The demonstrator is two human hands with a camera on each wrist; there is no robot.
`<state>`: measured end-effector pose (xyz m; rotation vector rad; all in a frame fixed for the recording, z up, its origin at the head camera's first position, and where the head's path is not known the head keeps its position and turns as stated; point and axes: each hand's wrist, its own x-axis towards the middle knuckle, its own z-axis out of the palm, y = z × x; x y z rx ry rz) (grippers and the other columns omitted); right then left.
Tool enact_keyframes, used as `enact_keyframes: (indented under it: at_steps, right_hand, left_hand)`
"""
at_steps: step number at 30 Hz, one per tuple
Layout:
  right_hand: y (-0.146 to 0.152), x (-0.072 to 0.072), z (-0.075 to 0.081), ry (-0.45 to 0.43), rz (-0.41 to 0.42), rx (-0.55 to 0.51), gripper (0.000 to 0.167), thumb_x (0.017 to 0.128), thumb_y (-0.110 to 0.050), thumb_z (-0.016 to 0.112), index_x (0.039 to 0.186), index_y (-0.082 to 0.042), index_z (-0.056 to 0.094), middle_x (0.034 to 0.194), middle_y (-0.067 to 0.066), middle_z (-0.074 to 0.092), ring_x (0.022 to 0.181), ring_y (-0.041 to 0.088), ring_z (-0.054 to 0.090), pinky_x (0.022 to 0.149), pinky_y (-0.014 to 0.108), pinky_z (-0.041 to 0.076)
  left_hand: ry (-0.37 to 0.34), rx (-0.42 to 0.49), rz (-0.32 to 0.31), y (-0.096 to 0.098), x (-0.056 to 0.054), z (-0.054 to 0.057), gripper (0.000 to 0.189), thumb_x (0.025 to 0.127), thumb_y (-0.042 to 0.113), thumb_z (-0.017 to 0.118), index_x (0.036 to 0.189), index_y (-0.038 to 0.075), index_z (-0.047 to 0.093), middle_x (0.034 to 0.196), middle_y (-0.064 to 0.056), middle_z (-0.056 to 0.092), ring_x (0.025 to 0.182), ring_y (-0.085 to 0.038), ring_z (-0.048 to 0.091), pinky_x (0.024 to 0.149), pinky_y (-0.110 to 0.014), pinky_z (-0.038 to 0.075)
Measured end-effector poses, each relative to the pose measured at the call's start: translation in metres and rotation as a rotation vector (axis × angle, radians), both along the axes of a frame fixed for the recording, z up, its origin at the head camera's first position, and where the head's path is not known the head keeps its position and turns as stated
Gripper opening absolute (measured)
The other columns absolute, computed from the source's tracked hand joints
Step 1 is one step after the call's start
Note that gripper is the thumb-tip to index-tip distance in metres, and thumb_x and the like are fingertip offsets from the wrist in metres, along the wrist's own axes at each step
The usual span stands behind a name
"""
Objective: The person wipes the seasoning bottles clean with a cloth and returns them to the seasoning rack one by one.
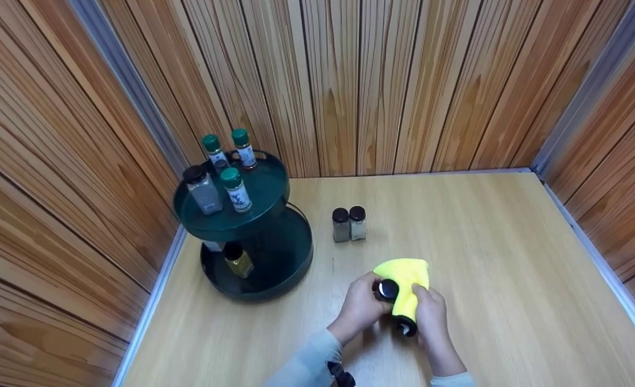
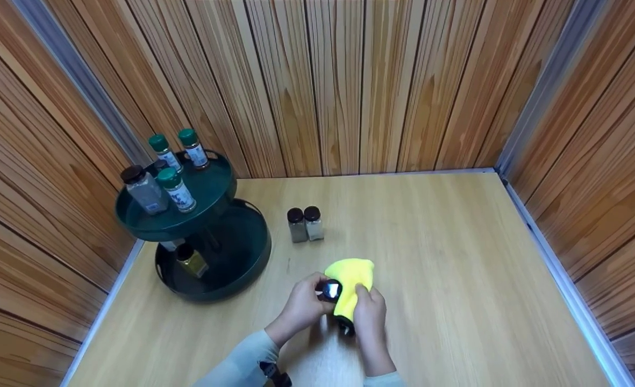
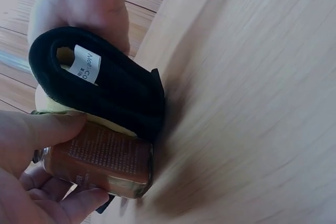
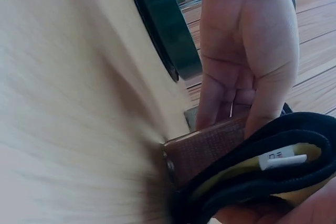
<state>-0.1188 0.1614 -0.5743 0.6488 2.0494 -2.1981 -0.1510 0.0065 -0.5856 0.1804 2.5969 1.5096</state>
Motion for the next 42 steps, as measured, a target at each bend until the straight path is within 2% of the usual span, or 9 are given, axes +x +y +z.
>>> enact_keyframes:
  at_steps: [3,10,12,15,18,26,31,35,42]
  right_hand:
    - [0.001,0.0,0.01,0.011,0.013,-0.001,0.037,0.108,-0.026,0.044,0.121,0.006,0.055,0.084,0.004,0.061,0.074,0.017,0.061,0.064,0.028,0.053]
    - [0.004,0.005,0.039,0.075,0.019,0.002,0.032,0.107,-0.025,0.045,0.11,0.005,0.058,0.075,0.005,0.063,0.065,0.019,0.063,0.057,0.031,0.054]
    - [0.005,0.002,0.035,0.061,0.033,0.038,0.032,0.107,-0.024,0.044,0.11,0.005,0.058,0.076,0.005,0.063,0.066,0.019,0.063,0.059,0.03,0.053]
    - [0.004,-0.002,0.017,0.013,0.058,0.102,0.034,0.107,-0.023,0.043,0.114,0.006,0.058,0.079,0.004,0.063,0.071,0.017,0.061,0.064,0.028,0.051]
    - [0.006,-0.005,0.006,-0.032,0.092,0.124,0.033,0.106,-0.023,0.043,0.114,0.006,0.058,0.08,0.004,0.062,0.072,0.016,0.06,0.066,0.028,0.05]
    - [0.019,-0.003,0.033,-0.04,0.081,0.097,0.037,0.104,-0.027,0.044,0.115,0.006,0.055,0.08,0.005,0.061,0.071,0.018,0.061,0.064,0.03,0.052]
    - [0.016,-0.007,0.025,-0.073,0.097,0.136,0.035,0.102,-0.026,0.044,0.111,0.005,0.058,0.08,0.006,0.062,0.072,0.019,0.061,0.065,0.03,0.051]
    - [0.018,-0.01,0.016,-0.11,0.126,0.143,0.037,0.102,-0.027,0.044,0.116,0.005,0.057,0.084,0.006,0.062,0.074,0.019,0.061,0.067,0.03,0.051]
    - [0.023,-0.002,0.034,-0.095,0.134,0.104,0.039,0.103,-0.028,0.045,0.117,0.007,0.056,0.083,0.008,0.063,0.073,0.021,0.062,0.065,0.033,0.053]
  left_hand:
    - [0.001,-0.016,-0.007,-0.001,0.0,0.0,0.047,0.072,0.008,0.091,0.112,0.013,0.067,0.114,-0.003,0.07,0.111,-0.02,0.066,0.099,-0.032,0.052]
    - [0.001,-0.03,-0.017,0.0,0.002,0.003,0.046,0.071,0.011,0.093,0.108,0.019,0.067,0.116,-0.002,0.07,0.113,-0.018,0.064,0.103,-0.034,0.05]
    - [0.02,-0.048,-0.018,0.0,0.002,0.003,0.045,0.071,0.011,0.092,0.108,0.018,0.067,0.115,-0.002,0.07,0.111,-0.015,0.064,0.103,-0.033,0.05]
    - [0.052,-0.07,-0.025,-0.001,0.001,0.002,0.044,0.07,0.011,0.091,0.108,0.016,0.068,0.112,-0.003,0.071,0.105,-0.01,0.064,0.099,-0.031,0.051]
    - [0.045,-0.074,-0.027,-0.002,0.001,0.001,0.045,0.07,0.009,0.091,0.108,0.013,0.068,0.109,-0.003,0.071,0.103,-0.011,0.064,0.097,-0.029,0.052]
    - [0.018,-0.083,-0.031,0.002,0.002,0.007,0.053,0.067,0.01,0.094,0.113,0.018,0.069,0.115,0.001,0.071,0.113,-0.017,0.065,0.1,-0.031,0.051]
    - [0.014,-0.131,-0.016,0.003,0.001,0.01,0.053,0.07,0.013,0.094,0.115,0.022,0.068,0.115,0.002,0.071,0.111,-0.013,0.065,0.101,-0.032,0.051]
    - [0.016,-0.19,-0.015,0.004,0.0,0.011,0.051,0.071,0.016,0.093,0.115,0.018,0.068,0.112,0.001,0.07,0.102,-0.007,0.063,0.097,-0.031,0.052]
    - [0.003,-0.218,-0.013,0.003,0.001,0.012,0.052,0.069,0.017,0.095,0.113,0.02,0.067,0.109,0.003,0.069,0.1,-0.006,0.062,0.096,-0.03,0.053]
